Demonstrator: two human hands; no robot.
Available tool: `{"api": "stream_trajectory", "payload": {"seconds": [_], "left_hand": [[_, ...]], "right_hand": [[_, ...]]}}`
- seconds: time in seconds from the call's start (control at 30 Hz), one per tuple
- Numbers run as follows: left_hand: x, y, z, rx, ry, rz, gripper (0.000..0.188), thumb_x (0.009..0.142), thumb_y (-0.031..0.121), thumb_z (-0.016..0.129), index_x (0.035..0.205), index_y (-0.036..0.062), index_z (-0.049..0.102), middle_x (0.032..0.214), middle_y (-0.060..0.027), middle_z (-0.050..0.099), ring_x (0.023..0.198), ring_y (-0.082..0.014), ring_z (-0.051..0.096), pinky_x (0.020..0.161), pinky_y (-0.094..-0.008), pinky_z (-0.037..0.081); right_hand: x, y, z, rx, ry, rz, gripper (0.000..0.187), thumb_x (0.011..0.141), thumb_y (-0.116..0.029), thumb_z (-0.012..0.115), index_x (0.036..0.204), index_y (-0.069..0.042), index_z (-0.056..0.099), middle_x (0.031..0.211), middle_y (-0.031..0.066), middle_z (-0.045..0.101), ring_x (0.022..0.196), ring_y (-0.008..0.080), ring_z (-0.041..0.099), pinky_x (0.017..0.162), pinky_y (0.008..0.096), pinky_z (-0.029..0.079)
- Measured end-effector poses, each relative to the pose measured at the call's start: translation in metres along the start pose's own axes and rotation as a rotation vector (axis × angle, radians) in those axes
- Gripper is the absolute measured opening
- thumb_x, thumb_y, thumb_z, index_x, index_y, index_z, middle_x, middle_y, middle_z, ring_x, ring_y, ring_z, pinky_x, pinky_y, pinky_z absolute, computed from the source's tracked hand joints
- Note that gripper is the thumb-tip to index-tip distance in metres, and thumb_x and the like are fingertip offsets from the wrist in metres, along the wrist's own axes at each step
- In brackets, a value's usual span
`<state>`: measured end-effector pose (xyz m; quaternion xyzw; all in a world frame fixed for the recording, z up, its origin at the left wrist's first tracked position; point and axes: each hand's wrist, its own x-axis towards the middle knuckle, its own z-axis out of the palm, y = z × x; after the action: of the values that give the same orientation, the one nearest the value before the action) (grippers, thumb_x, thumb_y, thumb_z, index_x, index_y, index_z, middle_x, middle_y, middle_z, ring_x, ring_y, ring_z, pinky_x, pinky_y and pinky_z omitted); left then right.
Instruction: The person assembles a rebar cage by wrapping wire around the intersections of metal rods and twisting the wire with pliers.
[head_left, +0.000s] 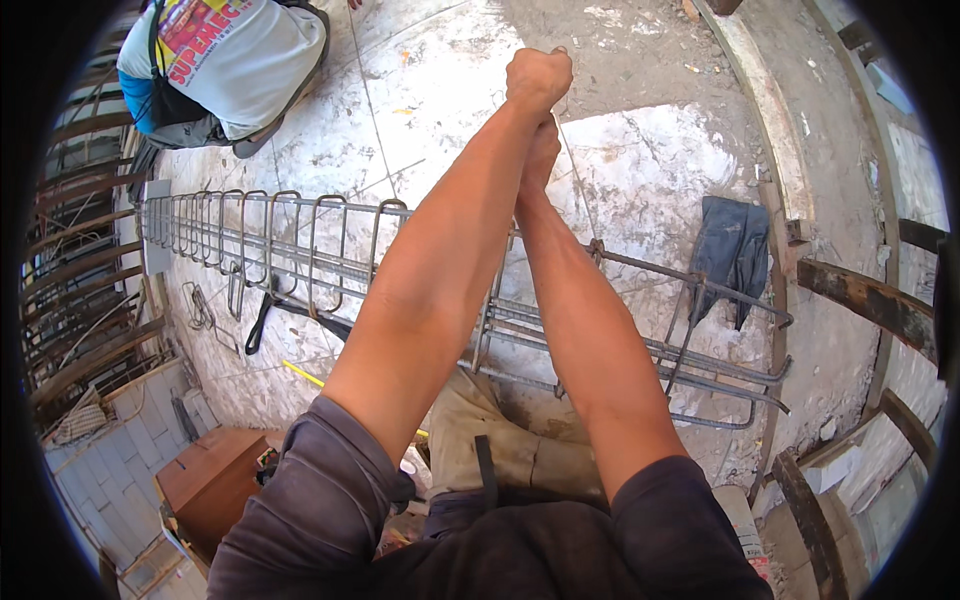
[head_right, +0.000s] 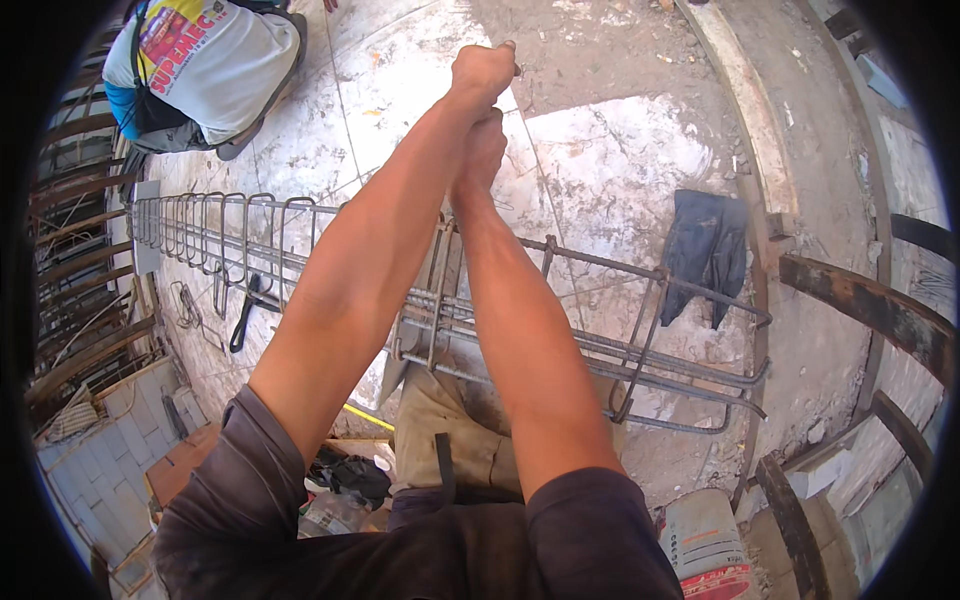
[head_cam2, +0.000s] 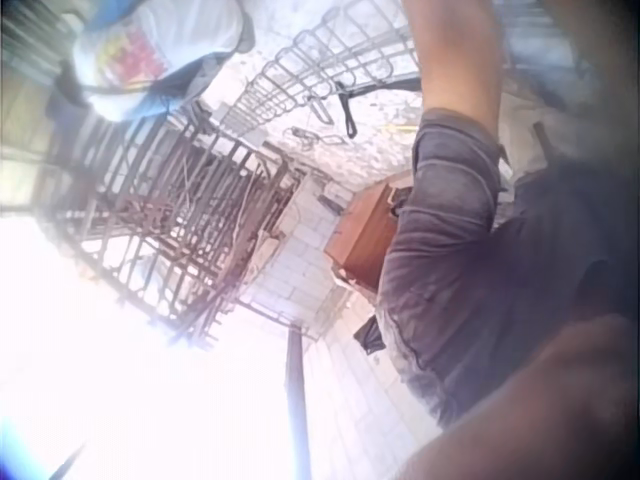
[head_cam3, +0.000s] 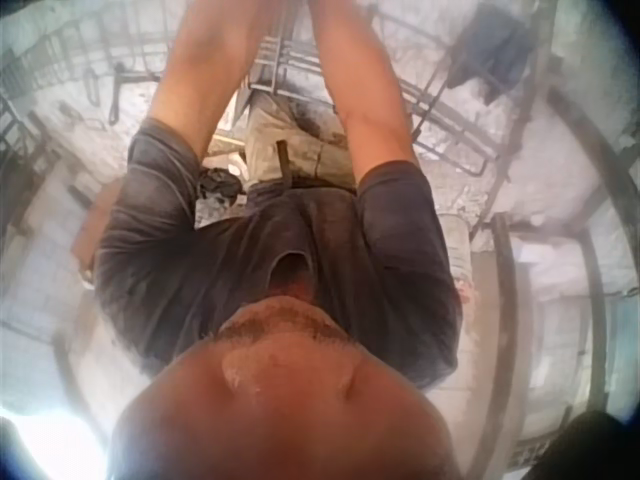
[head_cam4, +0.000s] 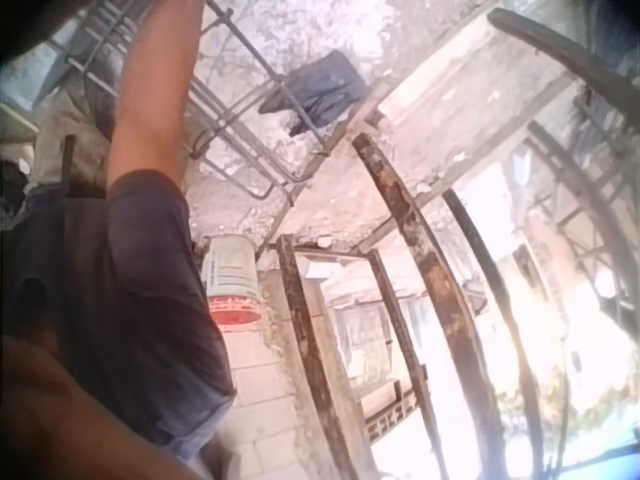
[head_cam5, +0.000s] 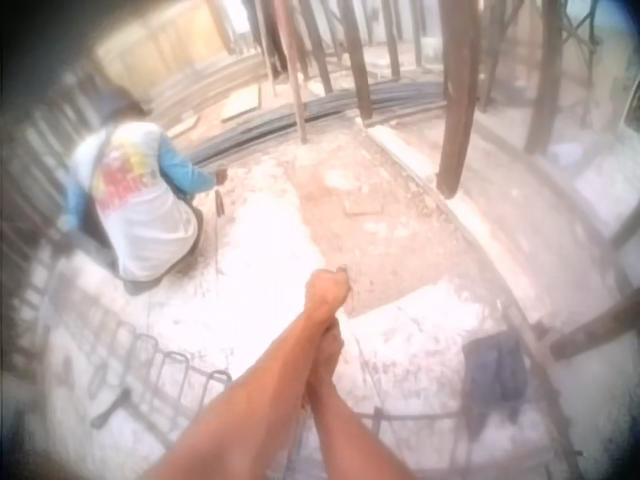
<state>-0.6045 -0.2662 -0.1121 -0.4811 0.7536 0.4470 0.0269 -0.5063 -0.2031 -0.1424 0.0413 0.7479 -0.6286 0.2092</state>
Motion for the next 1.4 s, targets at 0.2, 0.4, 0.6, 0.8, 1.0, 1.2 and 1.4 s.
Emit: {"api": "stream_trajectory", "payload": {"seconds": [0.2, 0.4, 0.6, 0.8, 1.0, 1.2, 1.4], "left_hand": [[-0.024, -0.01, -0.044, -0.129, -0.151, 0.158, 0.072, 0.093, 0.057, 0.069, 0.128, -0.0057, 0.069, 0.116, -0.0244, 0.073, 0.108, -0.0351, 0.071, 0.098, -0.0431, 0.054], [-0.131, -0.05, -0.13, -0.381, 0.23, 0.612, 0.038, 0.096, 0.028, 0.075, 0.118, -0.0031, 0.073, 0.092, -0.0091, 0.075, 0.081, -0.0149, 0.066, 0.073, -0.0315, 0.054], [-0.265, -0.227, -0.13, 0.128, 0.061, 0.235, 0.033, 0.089, 0.022, 0.08, 0.113, -0.0009, 0.076, 0.095, -0.018, 0.076, 0.086, -0.0251, 0.074, 0.079, -0.0385, 0.058], [-0.305, -0.261, -0.086, 0.14, 0.091, 0.319, 0.026, 0.09, 0.017, 0.076, 0.107, -0.0033, 0.073, 0.1, -0.0229, 0.071, 0.087, -0.0378, 0.07, 0.079, -0.0466, 0.056], [-0.302, -0.27, -0.088, 0.149, 0.131, 0.49, 0.025, 0.091, 0.015, 0.072, 0.108, -0.0038, 0.073, 0.101, -0.0261, 0.072, 0.094, -0.0439, 0.071, 0.086, -0.0488, 0.056], [-0.339, -0.326, -0.132, 0.051, 0.34, 0.454, 0.036, 0.089, 0.021, 0.075, 0.117, -0.0005, 0.075, 0.1, -0.0204, 0.077, 0.092, -0.0344, 0.075, 0.084, -0.0428, 0.058], [-0.366, -0.351, -0.16, 0.128, 0.392, 0.438, 0.037, 0.087, 0.023, 0.076, 0.117, 0.0009, 0.076, 0.104, -0.021, 0.077, 0.097, -0.0357, 0.075, 0.089, -0.0445, 0.057]], "right_hand": [[-0.017, -0.02, 0.01, -0.056, 0.012, 0.003, 0.054, 0.095, -0.044, 0.067, 0.111, 0.008, 0.061, 0.105, 0.0329, 0.072, 0.1, 0.0487, 0.071, 0.089, 0.0528, 0.053], [0.035, -0.051, -0.097, 0.333, 0.533, 0.012, 0.03, 0.101, -0.018, 0.065, 0.101, 0.011, 0.06, 0.081, 0.0192, 0.067, 0.07, 0.0293, 0.069, 0.068, 0.0452, 0.055], [-0.118, -0.076, -0.245, 0.317, 0.205, -0.02, 0.023, 0.101, -0.019, 0.069, 0.094, -0.004, 0.054, 0.067, 0.0021, 0.051, 0.051, 0.0116, 0.047, 0.045, 0.0299, 0.04], [-0.288, 0.023, -0.394, -0.035, 0.463, 0.063, 0.024, 0.102, -0.019, 0.068, 0.09, -0.008, 0.05, 0.063, -0.0012, 0.047, 0.046, 0.0078, 0.043, 0.041, 0.0268, 0.035], [-0.421, 0.219, -0.497, -0.431, 0.565, 0.24, 0.025, 0.095, -0.02, 0.072, 0.087, -0.002, 0.056, 0.066, 0.0084, 0.057, 0.054, 0.0209, 0.057, 0.053, 0.0389, 0.046], [-0.494, 0.366, -0.495, -0.848, 0.418, 0.413, 0.04, 0.082, -0.025, 0.08, 0.101, 0.007, 0.065, 0.094, 0.0291, 0.073, 0.094, 0.0488, 0.071, 0.087, 0.0515, 0.054], [-0.54, 0.422, -0.504, -0.926, 0.312, 0.403, 0.047, 0.074, -0.024, 0.085, 0.104, 0.006, 0.065, 0.104, 0.0325, 0.072, 0.105, 0.0508, 0.07, 0.096, 0.0534, 0.054]]}}
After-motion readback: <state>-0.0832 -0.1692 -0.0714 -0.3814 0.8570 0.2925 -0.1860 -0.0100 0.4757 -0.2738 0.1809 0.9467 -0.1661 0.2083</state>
